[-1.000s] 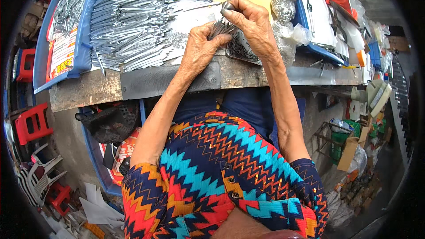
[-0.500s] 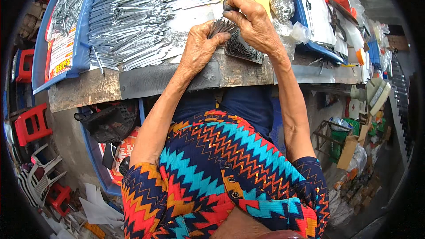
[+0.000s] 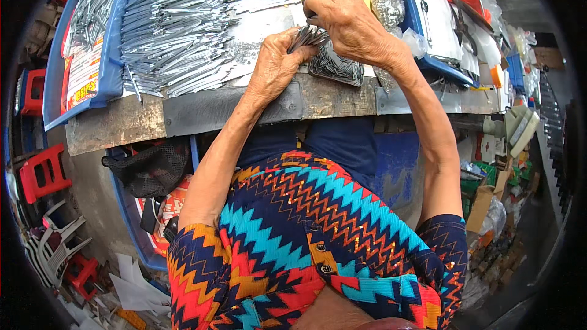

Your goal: Gathering thin metal strips into groups and dipping their ends into a container of coating material.

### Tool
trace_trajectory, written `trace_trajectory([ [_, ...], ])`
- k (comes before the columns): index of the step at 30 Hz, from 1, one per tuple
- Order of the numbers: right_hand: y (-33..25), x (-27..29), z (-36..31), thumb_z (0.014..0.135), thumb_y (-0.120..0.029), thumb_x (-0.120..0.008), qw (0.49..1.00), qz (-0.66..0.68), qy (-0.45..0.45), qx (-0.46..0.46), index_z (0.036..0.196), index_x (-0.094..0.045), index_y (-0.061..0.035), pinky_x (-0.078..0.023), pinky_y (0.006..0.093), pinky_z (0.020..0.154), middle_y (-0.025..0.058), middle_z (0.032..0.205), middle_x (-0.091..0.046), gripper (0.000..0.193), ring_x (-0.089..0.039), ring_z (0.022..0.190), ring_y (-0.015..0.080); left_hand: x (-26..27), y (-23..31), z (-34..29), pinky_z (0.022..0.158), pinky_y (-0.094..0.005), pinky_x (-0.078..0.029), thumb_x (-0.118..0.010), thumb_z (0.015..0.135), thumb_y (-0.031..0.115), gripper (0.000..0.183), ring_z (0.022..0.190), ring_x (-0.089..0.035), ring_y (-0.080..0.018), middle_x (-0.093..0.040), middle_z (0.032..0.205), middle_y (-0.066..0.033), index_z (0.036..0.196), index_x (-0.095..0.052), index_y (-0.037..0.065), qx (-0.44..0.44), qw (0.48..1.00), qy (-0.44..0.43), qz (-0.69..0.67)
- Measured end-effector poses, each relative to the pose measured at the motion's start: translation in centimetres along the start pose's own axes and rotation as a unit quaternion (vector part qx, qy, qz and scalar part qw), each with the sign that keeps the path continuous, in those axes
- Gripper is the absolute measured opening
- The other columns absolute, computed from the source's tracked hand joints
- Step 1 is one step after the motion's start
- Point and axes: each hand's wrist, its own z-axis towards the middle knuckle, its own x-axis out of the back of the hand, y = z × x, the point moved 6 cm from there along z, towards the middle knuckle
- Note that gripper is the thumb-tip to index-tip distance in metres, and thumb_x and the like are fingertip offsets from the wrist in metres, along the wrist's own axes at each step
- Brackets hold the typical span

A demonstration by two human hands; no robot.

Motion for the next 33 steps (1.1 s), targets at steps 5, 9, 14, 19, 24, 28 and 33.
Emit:
trace_trajectory([
  [5,0.2,-0.3,0.2,0.063,-0.007,-0.06,0.999,-0.007,-0.034,0.0,0.076,-0.048,-0.0007,-0.04,0.0382,0.07,0.0132,0.08,-0.051,0.019,-0.05,0.081,0.0306,0.0,0.0,0.1,0.053,-0.0212,-0.036,-0.061,0.077,0.008,0.009,0.059,-0.044,-0.0036,-0.056,0.065,0.0027,0.075,-0.06,-0.001,0.005,1.0,-0.003,0.001],
  [9,0.7,-0.4,-0.3,0.064,-0.006,-0.058,0.996,0.053,0.011,-0.077,0.073,-0.048,0.0004,-0.041,0.0407,0.068,0.016,0.078,-0.053,0.015,-0.052,0.077,0.0338,0.0,-0.2,0.1,0.058,-0.025,-0.041,-0.059,0.075,0.004,0.011,0.062,-0.047,-0.0059,-0.059,0.067,-0.0005,0.083,-0.061,-0.002,0.039,0.999,-0.008,-0.005],
  [14,0.3,-0.4,0.2,0.061,-0.007,-0.06,0.999,0.03,0.023,-0.033,0.07,-0.049,0.0009,-0.043,0.0424,0.067,0.0165,0.076,-0.053,0.016,-0.053,0.075,0.0357,0.2,0.0,0.0,0.057,-0.0248,-0.04,-0.059,0.075,0.005,0.011,0.061,-0.046,-0.0057,-0.057,0.065,-0.0004,0.083,-0.06,-0.002,0.02,0.999,-0.003,0.037],
  [19,0.2,-0.2,0.3,0.062,-0.008,-0.06,0.999,0.024,0.001,-0.026,0.07,-0.049,0.0009,-0.044,0.0417,0.067,0.0157,0.075,-0.053,0.016,-0.054,0.076,0.035,-0.1,-0.2,0.0,0.058,-0.0253,-0.041,-0.059,0.076,0.007,0.011,0.062,-0.047,-0.0063,-0.057,0.065,-0.0017,0.083,-0.06,-0.002,0.028,0.999,-0.007,0.033],
  [24,0.8,-0.4,-0.2,0.066,0.0,-0.053,0.989,0.094,-0.002,-0.115,0.074,-0.045,0.001,-0.041,0.0397,0.071,0.016,0.077,-0.05,0.011,-0.051,0.08,0.0346,0.0,-0.4,0.0,0.058,-0.0255,-0.041,-0.058,0.077,0.006,0.01,0.062,-0.049,-0.007,-0.058,0.066,-0.0022,0.082,-0.06,-0.002,0.011,1.0,-0.002,0.007],
  [28,0.7,-0.5,0.2,0.067,-0.002,-0.053,0.994,0.08,-0.008,-0.072,0.076,-0.045,0.0001,-0.04,0.0405,0.072,0.015,0.078,-0.05,0.012,-0.051,0.081,0.0337,0.0,0.4,-0.3,0.057,-0.0233,-0.04,-0.057,0.077,0.005,0.008,0.062,-0.048,-0.0059,-0.058,0.066,0.0004,0.082,-0.06,-0.001,0.038,0.999,-0.001,0.017],
  [33,1.2,-1.0,-0.4,0.062,-0.009,-0.062,0.982,0.118,0.058,-0.139,0.065,-0.047,0.001,-0.043,0.0439,0.063,0.0189,0.068,-0.053,0.018,-0.054,0.069,0.0376,-0.2,-0.1,-0.3,0.056,-0.0224,-0.038,-0.057,0.079,0.005,0.007,0.061,-0.046,-0.0048,-0.056,0.066,0.0025,0.08,-0.06,-0.001,0.061,0.998,-0.003,-0.024],
])
